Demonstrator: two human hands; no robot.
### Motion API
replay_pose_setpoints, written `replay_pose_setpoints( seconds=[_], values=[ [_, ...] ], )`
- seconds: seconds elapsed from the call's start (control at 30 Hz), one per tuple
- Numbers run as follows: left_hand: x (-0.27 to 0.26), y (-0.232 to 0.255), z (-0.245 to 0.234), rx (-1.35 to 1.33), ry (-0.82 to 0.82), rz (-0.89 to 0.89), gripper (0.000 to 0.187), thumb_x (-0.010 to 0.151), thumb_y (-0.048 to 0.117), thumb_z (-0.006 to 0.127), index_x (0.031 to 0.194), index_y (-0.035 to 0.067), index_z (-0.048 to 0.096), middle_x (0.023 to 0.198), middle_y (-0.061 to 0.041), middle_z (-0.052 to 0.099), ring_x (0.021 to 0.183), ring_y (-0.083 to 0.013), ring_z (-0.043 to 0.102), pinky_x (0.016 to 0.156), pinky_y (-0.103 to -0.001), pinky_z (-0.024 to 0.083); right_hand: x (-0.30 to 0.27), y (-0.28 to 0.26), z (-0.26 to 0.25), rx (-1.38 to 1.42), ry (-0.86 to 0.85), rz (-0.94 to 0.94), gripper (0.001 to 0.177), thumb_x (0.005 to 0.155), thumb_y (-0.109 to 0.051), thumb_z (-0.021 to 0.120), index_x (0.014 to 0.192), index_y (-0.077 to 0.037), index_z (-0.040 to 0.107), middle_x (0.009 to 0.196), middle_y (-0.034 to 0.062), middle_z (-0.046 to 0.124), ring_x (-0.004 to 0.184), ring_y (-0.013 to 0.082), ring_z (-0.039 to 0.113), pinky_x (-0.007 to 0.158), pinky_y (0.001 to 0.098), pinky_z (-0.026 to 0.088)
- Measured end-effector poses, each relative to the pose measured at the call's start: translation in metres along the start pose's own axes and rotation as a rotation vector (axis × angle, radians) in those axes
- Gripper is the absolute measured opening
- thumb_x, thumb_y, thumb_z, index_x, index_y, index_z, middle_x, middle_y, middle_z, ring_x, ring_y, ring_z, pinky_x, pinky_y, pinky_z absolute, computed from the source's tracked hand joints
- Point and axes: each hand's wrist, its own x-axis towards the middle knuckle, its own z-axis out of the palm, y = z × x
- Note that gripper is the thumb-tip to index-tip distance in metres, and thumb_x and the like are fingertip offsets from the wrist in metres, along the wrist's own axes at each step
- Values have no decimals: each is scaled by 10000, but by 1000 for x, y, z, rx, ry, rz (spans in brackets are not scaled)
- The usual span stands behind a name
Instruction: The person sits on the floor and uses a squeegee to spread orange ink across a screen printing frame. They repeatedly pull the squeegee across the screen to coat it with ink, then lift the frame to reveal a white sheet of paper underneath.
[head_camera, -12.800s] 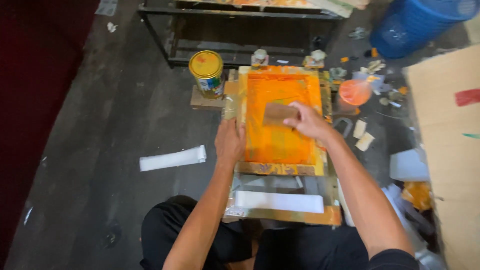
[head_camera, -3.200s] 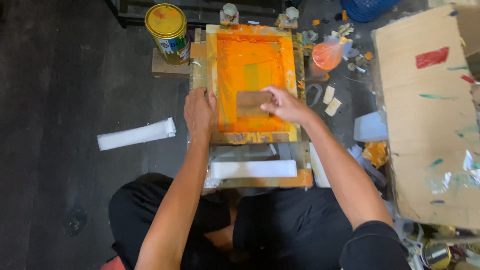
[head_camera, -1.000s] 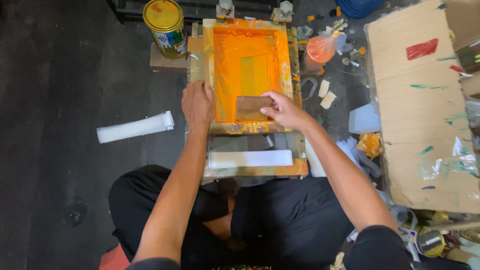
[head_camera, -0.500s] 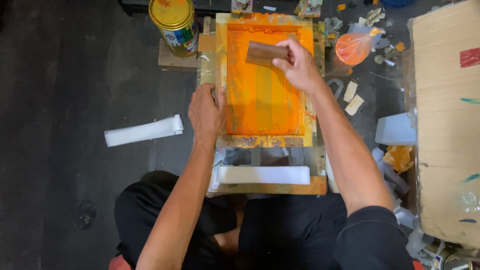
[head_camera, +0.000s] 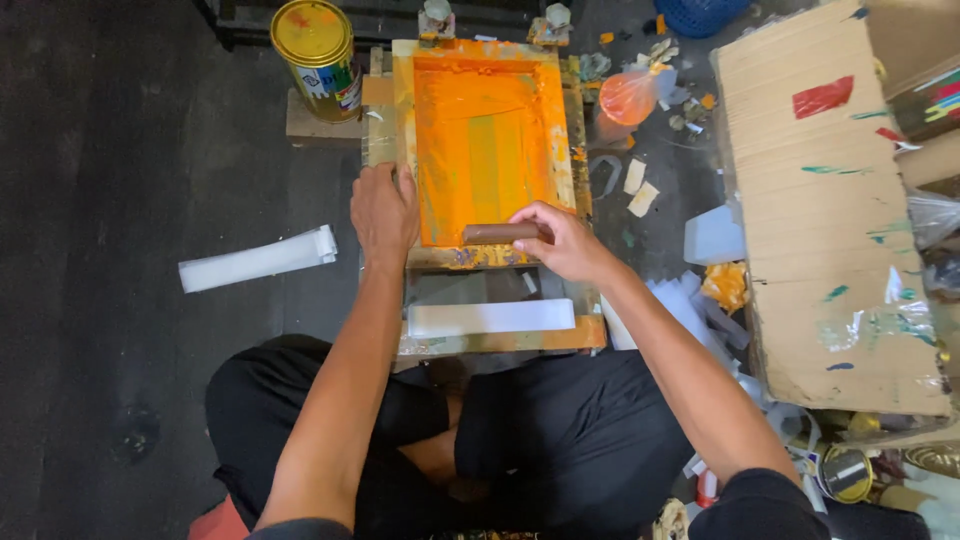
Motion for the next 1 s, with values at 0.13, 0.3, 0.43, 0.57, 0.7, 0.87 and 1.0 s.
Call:
replay_pose_setpoints(
  seconds=[0.13, 0.3, 0.43, 0.57, 0.7, 0.87, 1.0],
  values=[
    [-1, -2, 3, -9, 27, 15, 425, 1128, 397, 383, 1244, 69, 627, 1075, -131, 620, 1047, -334, 613, 908, -451, 465, 18, 5, -8, 5, -7, 7, 381, 957, -143, 732, 1317, -90, 618, 1148, 202, 710, 1098, 378, 696, 960, 487, 539],
    [5, -7, 8, 6, 45, 44, 404, 1119, 383, 414, 1215, 55, 630, 1042, -160, 616, 1020, -369, 609, 890, -470, 474, 60, 8, -22, 157, -141, 98, 461, 997, -81, 651, 1426, -11, 496, 1116, 247, 695, 960, 297, 714, 799, 395, 584],
    [11, 2, 2, -20, -3, -16, 380, 1106, 395, 439, 1212, 73, 612, 1015, -129, 602, 1005, -339, 601, 885, -434, 461, 122, 31, -33, 150, -47, 13, 396, 980, -55, 667, 1363, -59, 565, 1008, 109, 656, 877, 205, 693, 727, 308, 579],
    [19, -2, 6, -1, -11, -36, 348, 1061, 383, 514, 1184, 78, 629, 1005, -108, 615, 962, -334, 598, 813, -472, 462, 178, 43, -41, -17, 137, -213, 285, 1011, -59, 657, 1278, -92, 563, 987, 63, 549, 882, 204, 568, 752, 343, 477],
    [17, 1, 3, -27, 8, 16, 327, 1038, 356, 538, 1150, 63, 630, 998, -123, 621, 913, -347, 587, 718, -521, 447, 163, 12, -40, -119, 161, -158, 201, 1043, -96, 614, 1227, -87, 533, 1118, 90, 593, 958, 224, 602, 796, 363, 465],
    [13, -3, 3, -12, -7, -2, 352, 1074, 427, 486, 1167, 111, 610, 930, -82, 593, 983, -300, 618, 870, -433, 489, 97, 34, -13, -62, 211, -293, 303, 917, -32, 791, 1176, -127, 667, 1032, 86, 657, 1015, 281, 649, 908, 382, 515],
    [7, -1, -1, -23, -6, -7, 370, 1093, 419, 430, 1197, 113, 610, 988, -69, 586, 1016, -281, 604, 902, -421, 485, 33, 13, 5, -101, 134, -160, 308, 894, -99, 791, 1179, -147, 684, 1101, 99, 719, 1074, 305, 686, 929, 418, 514]
  ],
)
